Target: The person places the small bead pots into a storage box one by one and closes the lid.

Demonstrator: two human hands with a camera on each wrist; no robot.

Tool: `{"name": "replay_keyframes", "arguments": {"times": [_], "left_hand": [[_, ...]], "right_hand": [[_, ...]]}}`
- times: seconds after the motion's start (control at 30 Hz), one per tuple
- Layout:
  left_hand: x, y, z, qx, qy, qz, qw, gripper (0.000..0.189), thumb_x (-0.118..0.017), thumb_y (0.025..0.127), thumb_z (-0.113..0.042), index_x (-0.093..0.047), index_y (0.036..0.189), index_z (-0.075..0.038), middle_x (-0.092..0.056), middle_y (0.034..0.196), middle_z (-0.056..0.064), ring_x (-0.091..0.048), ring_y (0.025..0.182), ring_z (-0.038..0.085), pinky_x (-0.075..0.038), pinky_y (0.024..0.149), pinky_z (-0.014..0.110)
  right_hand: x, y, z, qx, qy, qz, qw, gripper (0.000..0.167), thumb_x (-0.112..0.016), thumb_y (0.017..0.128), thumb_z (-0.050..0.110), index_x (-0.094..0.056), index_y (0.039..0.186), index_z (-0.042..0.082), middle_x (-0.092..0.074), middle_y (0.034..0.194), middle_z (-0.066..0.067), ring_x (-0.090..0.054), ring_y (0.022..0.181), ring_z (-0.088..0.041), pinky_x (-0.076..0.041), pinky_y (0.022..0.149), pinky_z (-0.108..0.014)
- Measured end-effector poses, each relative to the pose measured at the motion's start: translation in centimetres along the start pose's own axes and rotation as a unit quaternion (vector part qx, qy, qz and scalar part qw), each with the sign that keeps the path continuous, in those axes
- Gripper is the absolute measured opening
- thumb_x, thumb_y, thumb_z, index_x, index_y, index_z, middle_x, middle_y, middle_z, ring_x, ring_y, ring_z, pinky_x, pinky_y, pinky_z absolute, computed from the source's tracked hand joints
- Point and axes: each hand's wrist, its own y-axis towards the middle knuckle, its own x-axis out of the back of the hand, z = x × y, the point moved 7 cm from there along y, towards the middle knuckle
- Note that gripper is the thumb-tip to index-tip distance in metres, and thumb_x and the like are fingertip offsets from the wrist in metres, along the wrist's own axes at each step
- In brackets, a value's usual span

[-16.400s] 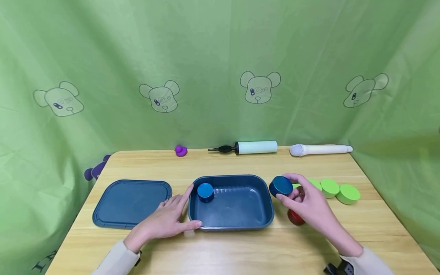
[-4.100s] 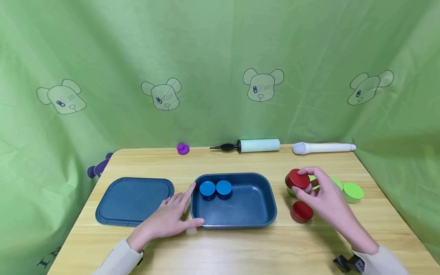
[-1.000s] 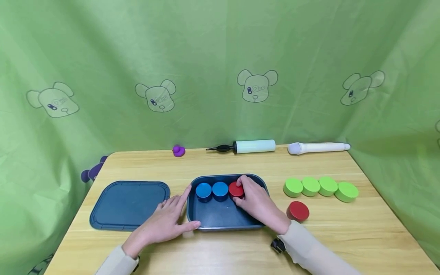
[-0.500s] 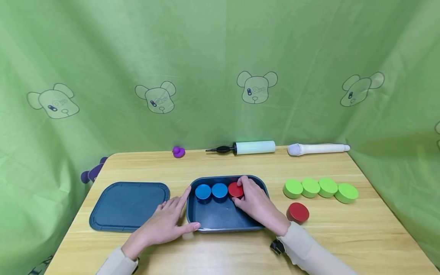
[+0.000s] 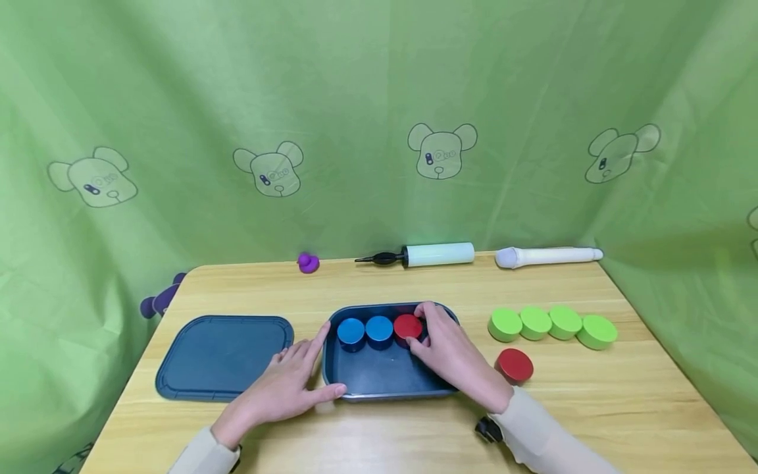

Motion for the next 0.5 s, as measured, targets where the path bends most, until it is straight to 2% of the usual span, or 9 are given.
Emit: {"name": "replay_keyframes", "arguments": {"times": [0.13, 0.27, 0.5], "left_hand": [[0.1, 0.1, 0.0, 0.0, 0.006, -0.002, 1.0, 0.11, -0.058, 0.098, -0.081, 0.006, 0.176, -0.037, -0.033, 0.173, 0.022, -0.03, 0.157, 0.054, -0.019, 0.119, 0.081], [0.1, 0.1, 0.0, -0.002, 0.009, -0.005, 0.9999, 0.111, -0.057, 0.097, -0.083, 0.005, 0.176, -0.036, -0.034, 0.173, 0.021, -0.031, 0.156, 0.054, -0.02, 0.119, 0.081], [0.0, 0.0, -0.2, -0.004, 0.001, -0.003, 1.0, 0.11, -0.06, 0.098, -0.079, 0.006, 0.176, -0.037, -0.033, 0.173, 0.021, -0.03, 0.156, 0.055, -0.018, 0.118, 0.083]], "right_hand": [[0.9, -0.8, 0.2, 0.023, -0.033, -0.023, 0.9989, 0.041, -0.085, 0.096, 0.015, -0.062, 0.128, 0.005, -0.063, 0.122, -0.014, -0.059, 0.081, -0.018, -0.055, 0.071, -0.034], [1.7, -1.5, 0.1, 0.028, -0.038, -0.034, 0.9983, 0.04, -0.083, 0.097, 0.017, -0.063, 0.129, 0.008, -0.063, 0.127, -0.013, -0.059, 0.086, -0.021, -0.055, 0.072, -0.036], [4.0, -2.8, -0.6, 0.044, -0.008, -0.065, 0.9969, 0.037, -0.083, 0.097, 0.014, -0.065, 0.129, 0.008, -0.061, 0.12, -0.011, -0.056, 0.075, -0.013, -0.051, 0.061, -0.028]]}}
